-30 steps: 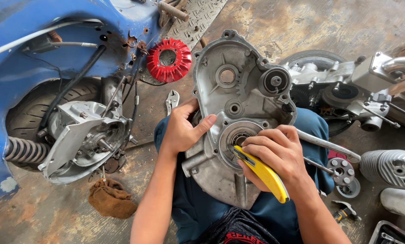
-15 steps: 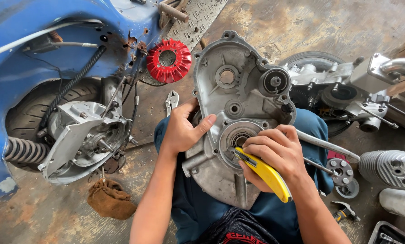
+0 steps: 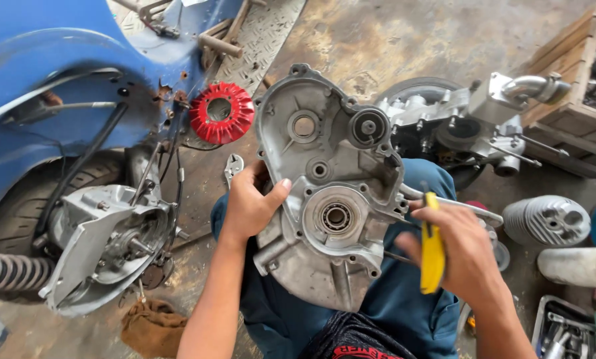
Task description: The person uses a yellow utility knife to scrape and clean the inner surfaces of a scooter engine casing. They then use a socket wrench to tighten bolts on the casing while sitting on the floor.
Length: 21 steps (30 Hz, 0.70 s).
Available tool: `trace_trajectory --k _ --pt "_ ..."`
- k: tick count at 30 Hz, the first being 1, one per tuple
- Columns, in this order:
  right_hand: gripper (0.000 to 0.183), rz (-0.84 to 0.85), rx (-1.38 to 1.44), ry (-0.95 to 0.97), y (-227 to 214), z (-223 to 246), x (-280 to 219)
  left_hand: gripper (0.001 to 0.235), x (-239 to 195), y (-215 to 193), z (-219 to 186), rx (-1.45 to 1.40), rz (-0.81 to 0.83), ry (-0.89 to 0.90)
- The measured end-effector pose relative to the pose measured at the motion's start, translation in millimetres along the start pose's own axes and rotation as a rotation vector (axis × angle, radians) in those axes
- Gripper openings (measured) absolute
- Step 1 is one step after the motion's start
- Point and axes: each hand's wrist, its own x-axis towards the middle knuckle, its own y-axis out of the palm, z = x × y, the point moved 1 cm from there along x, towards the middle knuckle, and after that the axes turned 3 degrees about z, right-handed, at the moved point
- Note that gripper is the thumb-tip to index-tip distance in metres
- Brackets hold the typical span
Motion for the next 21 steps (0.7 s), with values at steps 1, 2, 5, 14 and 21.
trace_trajectory --k 1,2,5,14,21 --pt "0.054 -0.006 -0.007 0.011 0.6 3.2 -5.7 0.038 -1.6 0.3 -0.4 -0.003 0.014 0.001" --pt "0.055 0.020 -0.081 -0.025 1.7 6.4 -9.6 0.035 -2.4 -0.2 -1.2 0.001 0.007 -0.002" --pt "0.056 0.057 -0.168 -0.065 0.0 11.8 -19.5 0.032 -6.7 -0.7 -6.9 0.008 0.004 0.005" --pt "0.057 0.094 -0.236 -0.117 -29.9 33.9 -13.5 0.035 -6.6 -1.1 -38.2 0.090 0.011 0.091" --pt "0.063 -0.014 -0.332 -0.160 -77.7 54.5 27.5 0.041 36.3 -11.7 -103.7 0.222 -0.030 0.344"
